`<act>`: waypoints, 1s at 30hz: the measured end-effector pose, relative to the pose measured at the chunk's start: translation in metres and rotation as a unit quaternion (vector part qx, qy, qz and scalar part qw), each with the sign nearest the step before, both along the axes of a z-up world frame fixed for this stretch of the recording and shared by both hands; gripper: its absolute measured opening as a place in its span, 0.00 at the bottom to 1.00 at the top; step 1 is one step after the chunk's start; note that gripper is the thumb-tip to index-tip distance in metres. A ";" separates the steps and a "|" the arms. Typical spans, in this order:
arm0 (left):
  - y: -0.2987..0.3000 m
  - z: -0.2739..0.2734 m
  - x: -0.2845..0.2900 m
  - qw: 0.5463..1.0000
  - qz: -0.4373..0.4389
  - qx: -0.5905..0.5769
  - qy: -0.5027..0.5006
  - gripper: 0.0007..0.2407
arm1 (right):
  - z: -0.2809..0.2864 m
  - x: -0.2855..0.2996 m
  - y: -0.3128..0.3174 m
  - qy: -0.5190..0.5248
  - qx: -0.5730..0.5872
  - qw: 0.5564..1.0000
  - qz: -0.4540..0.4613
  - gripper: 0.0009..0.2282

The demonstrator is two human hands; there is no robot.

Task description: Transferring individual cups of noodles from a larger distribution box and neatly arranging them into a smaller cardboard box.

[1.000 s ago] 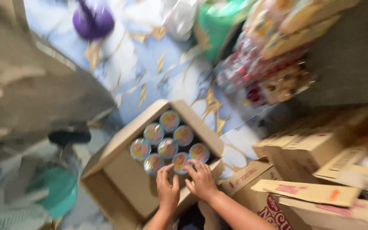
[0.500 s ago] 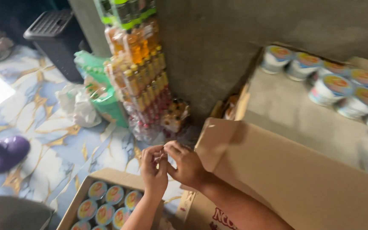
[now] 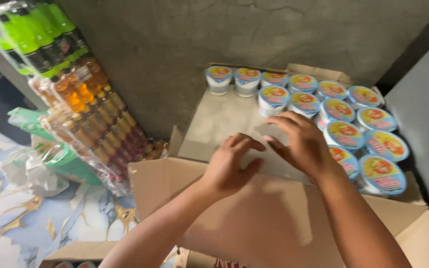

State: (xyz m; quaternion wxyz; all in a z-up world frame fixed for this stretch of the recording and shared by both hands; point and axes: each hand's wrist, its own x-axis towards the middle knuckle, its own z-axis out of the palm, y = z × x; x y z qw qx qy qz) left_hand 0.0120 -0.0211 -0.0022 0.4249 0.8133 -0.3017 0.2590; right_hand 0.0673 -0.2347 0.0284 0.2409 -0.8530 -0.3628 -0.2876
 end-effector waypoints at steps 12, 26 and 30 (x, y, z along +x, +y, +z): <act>-0.195 -0.069 0.074 0.959 -0.017 0.228 0.167 0.37 | -0.076 0.001 -0.202 0.165 -0.068 0.931 -0.318 0.27; -0.225 -0.093 0.090 0.957 -0.015 0.272 0.100 0.34 | -0.111 -0.013 -0.238 0.119 -0.049 0.969 -0.211 0.33; -0.219 -0.088 0.088 0.966 -0.005 0.252 0.064 0.34 | -0.106 -0.013 -0.231 0.126 -0.034 0.970 -0.203 0.34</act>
